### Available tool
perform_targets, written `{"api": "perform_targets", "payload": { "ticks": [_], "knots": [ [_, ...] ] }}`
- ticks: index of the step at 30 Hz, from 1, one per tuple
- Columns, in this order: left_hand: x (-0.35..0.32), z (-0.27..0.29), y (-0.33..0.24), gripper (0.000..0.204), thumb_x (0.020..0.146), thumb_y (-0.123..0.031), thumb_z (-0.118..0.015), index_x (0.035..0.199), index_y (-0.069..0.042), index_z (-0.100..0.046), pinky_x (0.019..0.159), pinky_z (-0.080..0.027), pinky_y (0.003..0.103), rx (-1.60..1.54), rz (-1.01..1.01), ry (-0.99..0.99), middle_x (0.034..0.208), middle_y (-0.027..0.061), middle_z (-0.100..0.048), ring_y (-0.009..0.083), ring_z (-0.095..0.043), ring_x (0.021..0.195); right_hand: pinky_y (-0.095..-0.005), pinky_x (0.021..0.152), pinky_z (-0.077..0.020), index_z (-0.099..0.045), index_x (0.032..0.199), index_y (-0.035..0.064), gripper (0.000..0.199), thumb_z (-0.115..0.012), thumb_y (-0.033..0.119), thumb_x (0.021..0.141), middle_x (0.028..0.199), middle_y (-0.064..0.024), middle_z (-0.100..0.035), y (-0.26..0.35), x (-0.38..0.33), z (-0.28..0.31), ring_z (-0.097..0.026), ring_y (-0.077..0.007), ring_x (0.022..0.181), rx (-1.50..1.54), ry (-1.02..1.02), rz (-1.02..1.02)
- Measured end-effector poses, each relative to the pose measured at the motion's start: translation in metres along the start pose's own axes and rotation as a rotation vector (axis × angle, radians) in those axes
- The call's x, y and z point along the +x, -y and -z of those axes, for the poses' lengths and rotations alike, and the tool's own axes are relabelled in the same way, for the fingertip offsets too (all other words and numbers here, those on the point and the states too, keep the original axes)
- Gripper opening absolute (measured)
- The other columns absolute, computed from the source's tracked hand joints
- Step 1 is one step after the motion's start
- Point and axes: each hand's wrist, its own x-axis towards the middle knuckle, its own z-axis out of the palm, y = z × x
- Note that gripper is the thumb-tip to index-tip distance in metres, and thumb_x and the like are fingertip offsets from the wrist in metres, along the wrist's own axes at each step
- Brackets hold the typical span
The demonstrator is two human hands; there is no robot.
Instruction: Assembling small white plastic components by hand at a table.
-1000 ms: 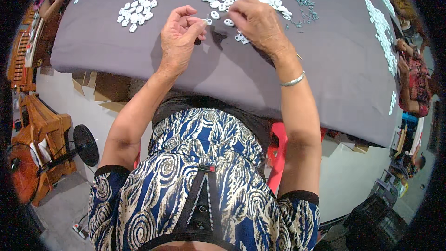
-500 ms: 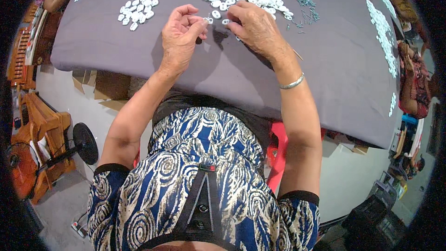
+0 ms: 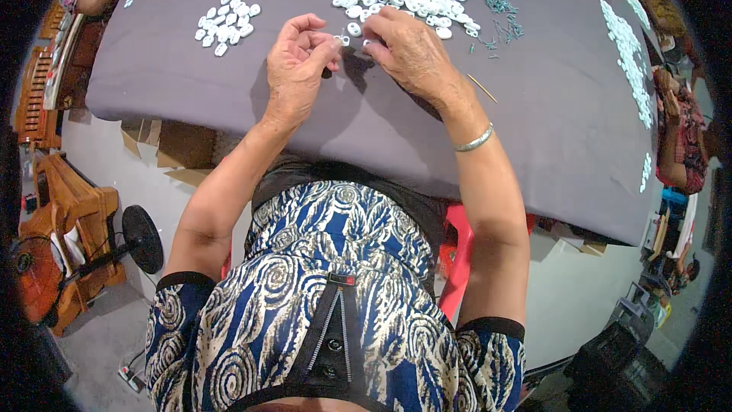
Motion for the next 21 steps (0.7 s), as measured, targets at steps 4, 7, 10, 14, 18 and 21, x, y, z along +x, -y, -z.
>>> {"api": "perform_targets", "payload": {
  "ticks": [4, 7, 10, 14, 18, 21],
  "knots": [
    [0.001, 0.001, 0.000, 0.029, 0.083, -0.002, -0.062, 0.108, -0.002, -0.047, 0.060, -0.049, 0.020, 0.009, -0.007, 0.005, 0.080, 0.0032, -0.059, 0.0070, -0.057, 0.068, -0.0399, 0.072, -0.0469, -0.058, 0.090, 0.0021, 0.015, -0.062, 0.009, 0.078, 0.085, -0.0123, -0.057, 0.001, 0.001, 0.002, -0.057, -0.0321, 0.082, -0.002, 0.017, 0.032],
    [0.000, 0.000, 0.000, 0.029, 0.083, -0.002, -0.062, 0.108, -0.002, -0.046, 0.059, -0.049, 0.020, 0.002, 0.001, 0.001, 0.080, 0.0030, -0.059, 0.0068, -0.056, 0.068, -0.0401, 0.070, -0.0467, -0.057, 0.089, 0.0017, 0.015, -0.062, 0.008, 0.077, 0.083, -0.0129, -0.058, 0.002, -0.001, 0.003, -0.057, -0.0334, 0.079, 0.033, 0.044, 0.010],
    [-0.001, -0.001, -0.004, 0.030, 0.083, 0.000, -0.061, 0.109, -0.001, -0.046, 0.060, -0.048, 0.021, 0.004, 0.006, 0.002, 0.082, 0.0047, -0.058, 0.0085, -0.055, 0.069, -0.0360, 0.066, -0.0470, -0.058, 0.090, 0.0013, 0.014, -0.062, 0.008, 0.079, 0.079, -0.0116, -0.058, 0.002, 0.000, 0.002, -0.058, -0.0283, 0.072, 0.030, 0.007, 0.033],
    [-0.001, -0.002, -0.004, 0.030, 0.083, 0.000, -0.061, 0.109, 0.000, -0.046, 0.061, -0.048, 0.020, 0.000, 0.014, 0.002, 0.082, 0.0047, -0.058, 0.0084, -0.056, 0.070, -0.0256, 0.064, -0.0453, -0.060, 0.094, 0.0011, 0.014, -0.062, 0.011, 0.084, 0.078, -0.0051, -0.060, 0.012, 0.004, 0.002, -0.054, -0.0120, 0.070, 0.340, -0.134, -0.166],
    [-0.003, -0.002, -0.005, 0.031, 0.083, 0.000, -0.061, 0.110, 0.000, -0.046, 0.061, -0.049, 0.020, 0.031, 0.021, 0.004, 0.082, 0.0046, -0.058, 0.0082, -0.056, 0.070, -0.0228, 0.064, -0.0444, -0.061, 0.096, 0.0011, 0.014, -0.061, 0.012, 0.087, 0.081, 0.0001, -0.060, 0.018, 0.005, 0.002, -0.053, -0.0075, 0.074, 0.659, -0.142, -0.290],
    [-0.004, -0.003, -0.007, 0.031, 0.083, 0.000, -0.061, 0.110, -0.001, -0.046, 0.061, -0.048, 0.020, 0.050, 0.018, 0.001, 0.082, 0.0045, -0.058, 0.0081, -0.056, 0.070, -0.0212, 0.063, -0.0432, -0.061, 0.097, 0.0007, 0.015, -0.060, 0.012, 0.087, 0.081, 0.0012, -0.059, 0.019, 0.006, 0.001, -0.052, -0.0059, 0.074, 0.676, -0.150, -0.266]
  ]
}}
